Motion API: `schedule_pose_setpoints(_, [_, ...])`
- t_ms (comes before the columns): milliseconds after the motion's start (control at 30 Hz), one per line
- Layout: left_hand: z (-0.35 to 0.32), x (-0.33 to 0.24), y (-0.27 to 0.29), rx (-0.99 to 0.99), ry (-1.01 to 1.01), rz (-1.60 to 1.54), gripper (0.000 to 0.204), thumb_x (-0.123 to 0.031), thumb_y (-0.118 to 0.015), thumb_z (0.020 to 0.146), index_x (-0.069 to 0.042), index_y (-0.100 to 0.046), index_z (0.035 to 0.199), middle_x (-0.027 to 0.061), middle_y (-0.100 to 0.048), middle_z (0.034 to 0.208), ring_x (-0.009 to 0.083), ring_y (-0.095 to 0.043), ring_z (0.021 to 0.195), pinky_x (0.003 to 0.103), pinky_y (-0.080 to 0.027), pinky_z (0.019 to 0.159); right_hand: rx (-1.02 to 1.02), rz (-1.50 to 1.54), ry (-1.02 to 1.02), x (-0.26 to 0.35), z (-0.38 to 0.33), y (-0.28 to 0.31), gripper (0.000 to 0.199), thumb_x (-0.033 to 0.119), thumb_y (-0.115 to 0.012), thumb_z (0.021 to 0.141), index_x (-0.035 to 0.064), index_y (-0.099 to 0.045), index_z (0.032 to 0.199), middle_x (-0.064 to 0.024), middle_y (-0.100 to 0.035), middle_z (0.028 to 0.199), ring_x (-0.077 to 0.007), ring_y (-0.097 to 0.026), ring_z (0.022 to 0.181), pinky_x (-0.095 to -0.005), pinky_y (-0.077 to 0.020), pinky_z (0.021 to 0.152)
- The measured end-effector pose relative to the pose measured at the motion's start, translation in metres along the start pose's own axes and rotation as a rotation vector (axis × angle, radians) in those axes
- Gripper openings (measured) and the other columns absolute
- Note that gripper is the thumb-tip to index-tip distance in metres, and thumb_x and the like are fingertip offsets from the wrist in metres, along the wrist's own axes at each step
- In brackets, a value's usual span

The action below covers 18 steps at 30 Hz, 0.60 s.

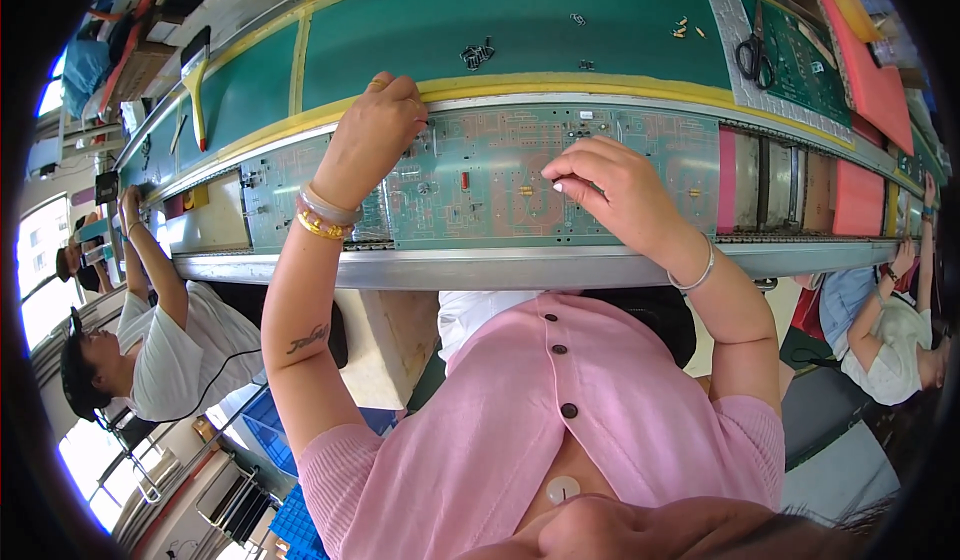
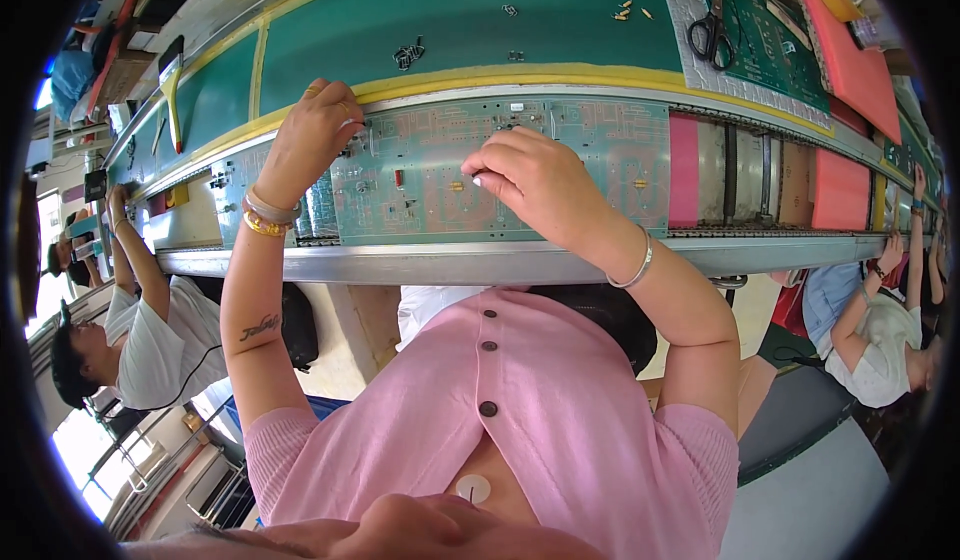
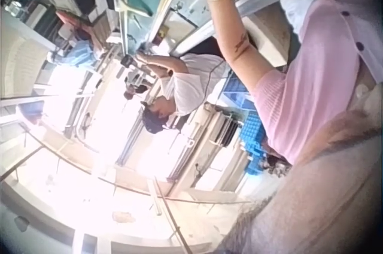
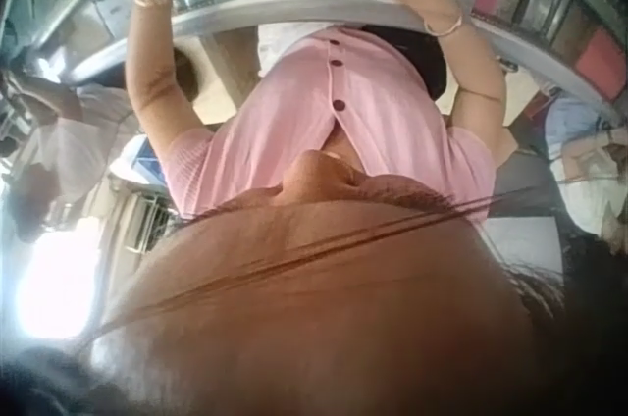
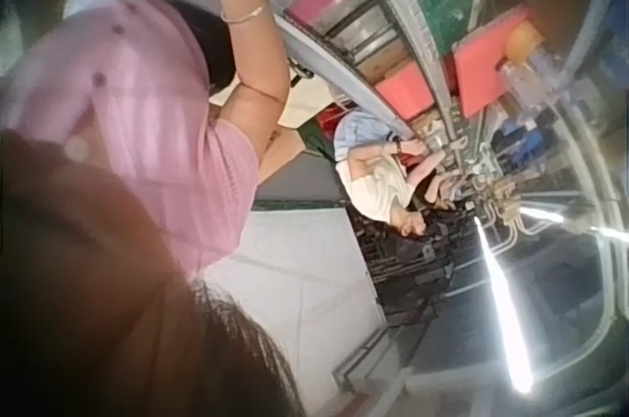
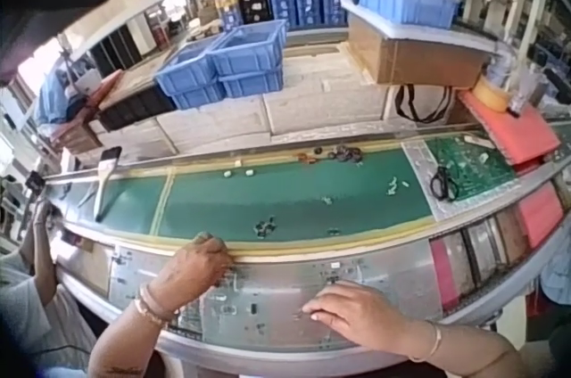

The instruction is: The person assembles electronic components onto printed circuit boards by hand, taking components from bins and placing them onto PCBs on a conveyor belt.

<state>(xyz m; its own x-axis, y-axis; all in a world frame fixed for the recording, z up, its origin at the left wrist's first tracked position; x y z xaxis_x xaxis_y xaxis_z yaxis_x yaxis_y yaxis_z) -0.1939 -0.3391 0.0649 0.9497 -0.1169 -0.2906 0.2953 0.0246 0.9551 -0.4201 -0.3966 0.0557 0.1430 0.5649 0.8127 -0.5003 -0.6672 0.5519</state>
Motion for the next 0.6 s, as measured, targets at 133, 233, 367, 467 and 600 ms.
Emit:
schedule_pose_setpoints(133, [0.009,-0.010,-0.008,0.094,-0.085,0.233,0.005,-0.001,-0.063,0.070,-0.002,-0.062,0.075,0.0090,-0.055,0.086,0.0270,-0.053,0.089,0.037,-0.048,0.076,-0.001,-0.001,0.008,-0.003,-0.002,0.001,0.015,0.002,-0.065,0.078,0.0055,-0.064,0.092,-0.0055,-0.061,0.082,-0.0227,-0.058,0.076,-0.0331,-0.0469,0.067])
schedule_pose_setpoints(233, [0.010,-0.012,-0.010,0.130,-0.115,0.338,0.006,-0.001,-0.062,0.069,-0.003,-0.062,0.074,0.0087,-0.055,0.086,0.0263,-0.054,0.090,0.036,-0.048,0.076,-0.006,0.005,0.001,-0.002,-0.002,0.004,0.017,0.001,-0.066,0.077,0.0052,-0.063,0.093,-0.0059,-0.062,0.082,-0.0222,-0.059,0.077,-0.0321,-0.0474,0.067])
schedule_pose_setpoints(367, [0.004,-0.014,0.000,0.046,0.006,0.214,0.006,0.000,-0.064,0.070,-0.003,-0.063,0.075,0.0071,-0.058,0.084,0.0256,-0.056,0.086,0.034,-0.048,0.074,-0.121,0.077,-0.034,-0.001,-0.003,0.011,0.020,-0.001,-0.070,0.074,0.0044,-0.061,0.092,-0.0062,-0.063,0.082,-0.0214,-0.061,0.075,-0.0305,-0.0487,0.066])
schedule_pose_setpoints(467, [-0.002,-0.047,0.021,-0.280,0.011,-0.111,0.011,0.001,-0.068,0.069,-0.003,-0.065,0.079,0.0068,-0.061,0.084,0.0249,-0.059,0.079,0.033,-0.048,0.070,-0.202,0.061,0.059,0.007,-0.006,0.020,0.022,-0.001,-0.073,0.071,0.0048,-0.059,0.088,-0.0059,-0.064,0.081,-0.0210,-0.062,0.073,-0.0301,-0.0491,0.065])
schedule_pose_setpoints(600, [-0.006,-0.088,0.010,-0.378,0.034,-0.491,0.019,-0.001,-0.073,0.068,-0.006,-0.067,0.084,0.0061,-0.062,0.085,0.0246,-0.060,0.077,0.032,-0.049,0.067,-0.245,0.039,0.131,0.011,-0.008,0.027,0.025,0.001,-0.075,0.070,0.0081,-0.057,0.086,-0.0044,-0.066,0.080,-0.0204,-0.062,0.072,-0.0302,-0.0483,0.063])
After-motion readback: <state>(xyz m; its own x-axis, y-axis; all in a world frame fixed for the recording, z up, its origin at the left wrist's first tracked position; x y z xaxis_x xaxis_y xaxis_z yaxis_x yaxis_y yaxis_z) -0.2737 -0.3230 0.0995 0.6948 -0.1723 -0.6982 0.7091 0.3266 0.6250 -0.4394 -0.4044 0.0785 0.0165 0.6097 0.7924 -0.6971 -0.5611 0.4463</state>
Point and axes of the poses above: each hand's wrist, its own z-axis towards the middle knuckle, its own y-axis out of the back of the hand, x = y × z, the point moved 5 cm from there along z, towards the middle knuckle
